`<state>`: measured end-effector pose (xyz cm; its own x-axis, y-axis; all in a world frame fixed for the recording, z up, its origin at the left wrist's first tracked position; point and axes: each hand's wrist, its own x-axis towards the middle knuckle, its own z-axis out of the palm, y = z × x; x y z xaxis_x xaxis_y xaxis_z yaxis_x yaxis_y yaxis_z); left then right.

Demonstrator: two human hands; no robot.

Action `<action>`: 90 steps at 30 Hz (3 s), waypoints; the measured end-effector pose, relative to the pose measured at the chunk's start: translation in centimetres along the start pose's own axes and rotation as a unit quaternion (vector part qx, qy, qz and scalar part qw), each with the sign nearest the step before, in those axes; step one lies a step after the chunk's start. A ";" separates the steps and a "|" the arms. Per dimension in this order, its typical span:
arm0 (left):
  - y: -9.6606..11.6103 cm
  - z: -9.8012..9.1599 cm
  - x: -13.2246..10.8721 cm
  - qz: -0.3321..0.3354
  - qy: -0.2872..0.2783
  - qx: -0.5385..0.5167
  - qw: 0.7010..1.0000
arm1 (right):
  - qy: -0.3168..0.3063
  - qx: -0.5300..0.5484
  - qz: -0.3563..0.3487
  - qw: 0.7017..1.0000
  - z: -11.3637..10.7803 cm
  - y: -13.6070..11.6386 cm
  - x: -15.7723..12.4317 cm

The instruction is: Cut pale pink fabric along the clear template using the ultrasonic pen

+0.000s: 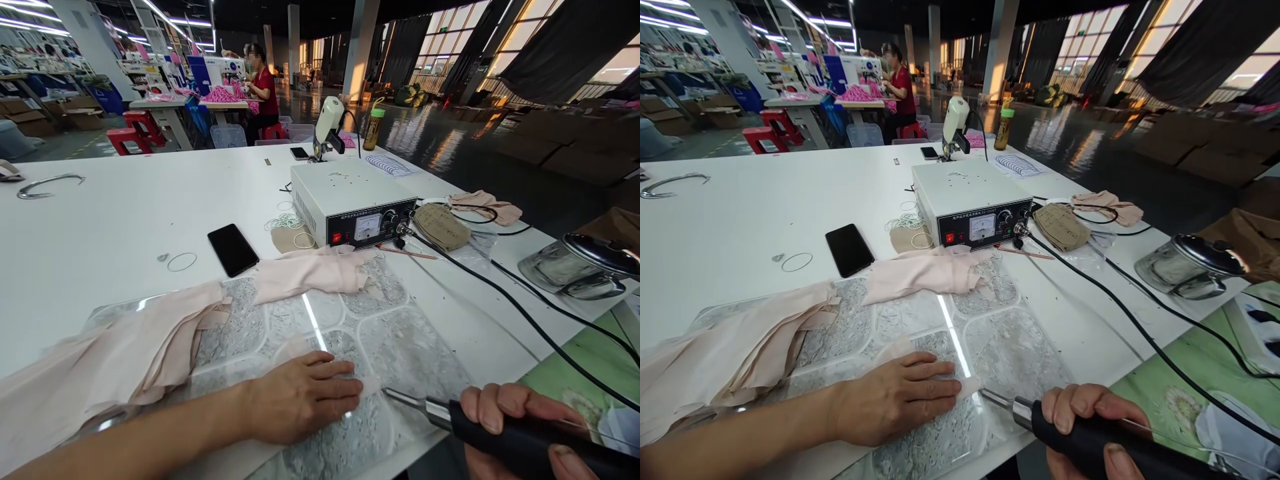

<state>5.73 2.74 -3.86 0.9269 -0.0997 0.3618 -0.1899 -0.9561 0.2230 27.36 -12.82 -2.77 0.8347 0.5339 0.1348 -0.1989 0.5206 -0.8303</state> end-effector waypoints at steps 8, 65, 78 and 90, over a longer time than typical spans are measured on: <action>0.0 0.2 -0.2 -0.004 -0.016 0.007 1.000 | -0.034 -0.040 -0.013 0.999 0.1 0.5 0.0; 0.1 0.2 -0.4 -0.003 0.005 0.002 1.000 | -0.136 -0.080 -0.029 0.987 4.8 0.2 -0.6; 0.1 0.1 -0.3 -0.001 0.018 0.004 1.000 | -0.169 -0.070 -0.046 0.982 4.3 0.4 -0.3; 0.1 0.1 -0.4 0.008 0.028 0.005 1.000 | -0.165 -0.068 -0.028 0.983 3.9 -0.2 -1.1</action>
<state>5.38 2.68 -4.10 0.9043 -0.0998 0.4150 -0.2011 -0.9572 0.2080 24.49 -10.86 -0.66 0.6254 0.7063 0.3318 -0.0677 0.4727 -0.8786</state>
